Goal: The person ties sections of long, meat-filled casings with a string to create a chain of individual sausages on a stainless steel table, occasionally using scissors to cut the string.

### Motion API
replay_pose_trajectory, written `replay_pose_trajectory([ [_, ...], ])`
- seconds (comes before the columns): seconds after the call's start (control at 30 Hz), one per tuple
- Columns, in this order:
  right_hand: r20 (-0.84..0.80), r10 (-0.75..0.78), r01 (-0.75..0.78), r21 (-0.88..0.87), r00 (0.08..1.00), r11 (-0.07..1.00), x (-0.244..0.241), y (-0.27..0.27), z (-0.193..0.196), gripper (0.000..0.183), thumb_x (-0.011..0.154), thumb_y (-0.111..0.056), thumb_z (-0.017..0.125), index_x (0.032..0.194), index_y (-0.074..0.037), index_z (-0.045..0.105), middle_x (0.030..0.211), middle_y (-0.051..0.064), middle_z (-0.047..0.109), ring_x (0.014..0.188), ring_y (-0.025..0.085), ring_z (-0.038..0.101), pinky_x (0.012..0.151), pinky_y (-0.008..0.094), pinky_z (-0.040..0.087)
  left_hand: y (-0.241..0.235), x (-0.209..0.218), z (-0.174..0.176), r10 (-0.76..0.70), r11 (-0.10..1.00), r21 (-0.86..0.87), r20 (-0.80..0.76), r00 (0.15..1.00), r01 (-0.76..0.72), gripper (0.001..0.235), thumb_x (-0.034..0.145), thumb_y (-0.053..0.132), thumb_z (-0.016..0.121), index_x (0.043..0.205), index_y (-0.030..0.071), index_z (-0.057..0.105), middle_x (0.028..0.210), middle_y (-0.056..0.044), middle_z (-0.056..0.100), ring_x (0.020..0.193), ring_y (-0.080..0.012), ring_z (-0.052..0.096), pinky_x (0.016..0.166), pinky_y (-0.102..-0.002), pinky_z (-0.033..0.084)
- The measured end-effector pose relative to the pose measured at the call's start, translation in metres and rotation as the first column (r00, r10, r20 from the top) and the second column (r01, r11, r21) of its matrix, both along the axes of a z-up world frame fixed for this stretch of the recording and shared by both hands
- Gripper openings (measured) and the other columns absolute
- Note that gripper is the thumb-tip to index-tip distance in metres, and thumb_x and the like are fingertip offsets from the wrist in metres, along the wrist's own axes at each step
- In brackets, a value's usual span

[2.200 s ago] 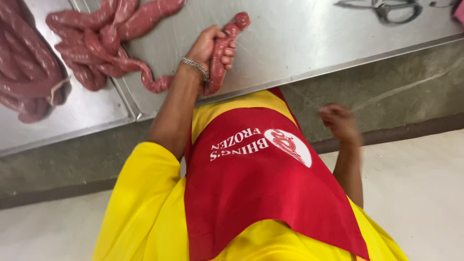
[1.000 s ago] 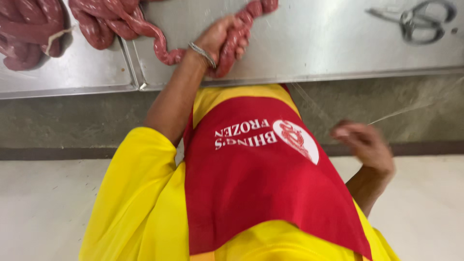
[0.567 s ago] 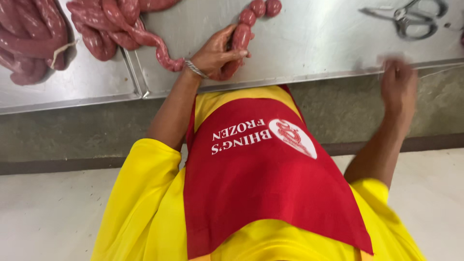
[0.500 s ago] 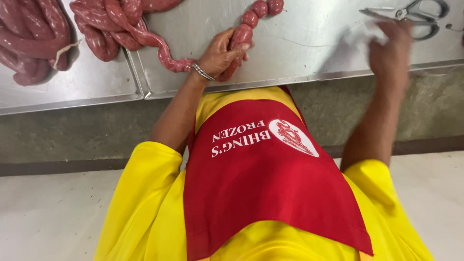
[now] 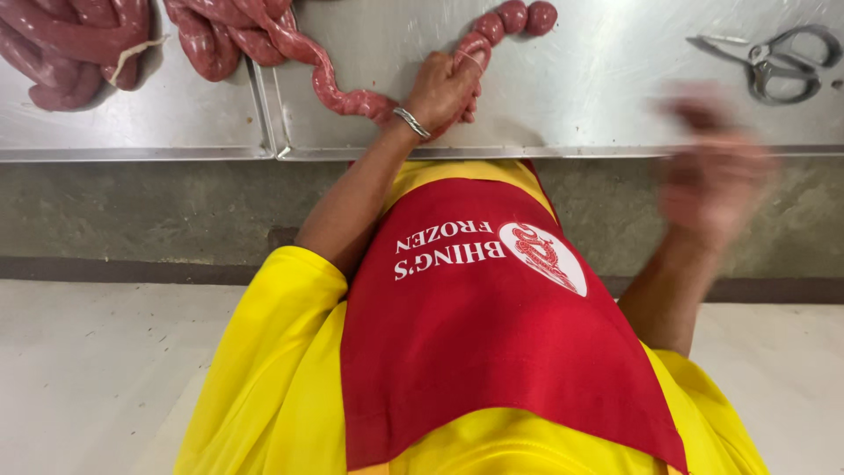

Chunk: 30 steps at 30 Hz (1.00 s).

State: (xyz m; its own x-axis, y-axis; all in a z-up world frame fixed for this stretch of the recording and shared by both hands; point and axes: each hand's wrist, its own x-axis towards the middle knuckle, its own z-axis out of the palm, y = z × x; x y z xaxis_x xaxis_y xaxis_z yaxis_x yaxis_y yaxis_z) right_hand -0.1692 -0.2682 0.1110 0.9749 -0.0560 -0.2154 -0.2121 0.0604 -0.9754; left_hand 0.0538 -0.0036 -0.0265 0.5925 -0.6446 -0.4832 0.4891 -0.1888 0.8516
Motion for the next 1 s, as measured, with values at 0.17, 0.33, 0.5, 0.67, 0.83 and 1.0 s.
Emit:
replay_pose_trajectory([
  [0.17,-0.071,-0.631,0.634,0.027,0.773,0.773,-0.078,-0.018,-0.025,0.014,0.098,-0.019,0.062,0.103,-0.008,0.068,0.105,0.004,0.066,0.079,0.011,0.055,0.064,0.026,0.046,0.009,0.019,0.011,-0.12,0.993,-0.02,-0.207,0.971,0.119,0.037,0.103,0.033,0.054,0.092,-0.001,0.065,0.072,-0.007,0.067,0.057,-0.0174,0.068,0.055,-0.031,0.06],
  [0.33,-0.673,-0.043,-0.192,-0.271,0.739,0.943,-0.126,0.013,-0.053,0.021,0.095,-0.03,0.069,0.096,-0.01,0.072,0.079,0.002,0.068,0.065,0.006,0.052,0.055,0.026,0.042,0.015,0.04,-0.013,-0.148,0.979,-0.2,-0.58,0.801,0.036,0.03,0.099,0.03,0.056,0.097,0.0,0.063,0.079,-0.007,0.063,0.065,-0.0193,0.061,0.065,-0.035,0.054],
  [0.5,-0.667,-0.471,0.348,-0.32,0.577,0.881,-0.171,0.005,-0.11,0.022,0.098,-0.032,0.075,0.089,-0.012,0.07,0.075,-0.001,0.055,0.063,0.008,0.043,0.053,0.026,0.032,-0.007,0.037,-0.015,-0.197,0.955,-0.291,-0.765,0.614,-0.057,0.035,0.089,0.037,0.05,0.089,0.004,0.061,0.071,-0.005,0.06,0.056,-0.019,0.052,0.058,-0.037,0.049],
  [0.67,-0.441,-0.617,0.507,-0.353,0.651,0.787,-0.156,-0.054,-0.084,0.012,0.106,-0.02,0.064,0.095,-0.018,0.066,0.089,-0.005,0.066,0.069,0.003,0.051,0.051,0.019,0.033,0.017,0.032,0.033,-0.154,0.968,-0.248,-0.426,0.892,0.048,0.043,0.091,0.039,0.058,0.119,0.006,0.06,0.1,0.003,0.071,0.094,-0.0139,0.071,0.074,-0.037,0.058],
  [0.83,0.145,-0.087,0.165,-0.942,0.986,0.293,0.028,-0.102,-0.099,0.037,0.094,0.007,0.077,0.13,-0.001,0.073,0.131,0.017,0.07,0.127,0.04,0.061,0.112,0.062,0.035,0.024,0.009,0.031,-0.151,0.928,-0.226,0.496,0.855,0.295,0.052,0.105,0.031,0.067,0.132,-0.006,0.043,0.106,-0.015,0.062,0.091,-0.0223,0.061,0.076,-0.037,0.054],
  [1.0,-0.139,0.177,-0.196,-0.914,0.974,0.356,0.18,0.103,-0.11,0.037,0.083,-0.015,0.082,0.116,-0.007,0.068,0.121,0.021,0.06,0.089,0.037,0.07,0.077,0.049,0.057,0.029,0.006,0.009,-0.152,0.986,-0.038,0.183,0.971,0.162,0.034,0.106,0.034,0.062,0.106,0.0,0.061,0.082,-0.004,0.065,0.065,-0.0107,0.062,0.055,-0.028,0.052],
])
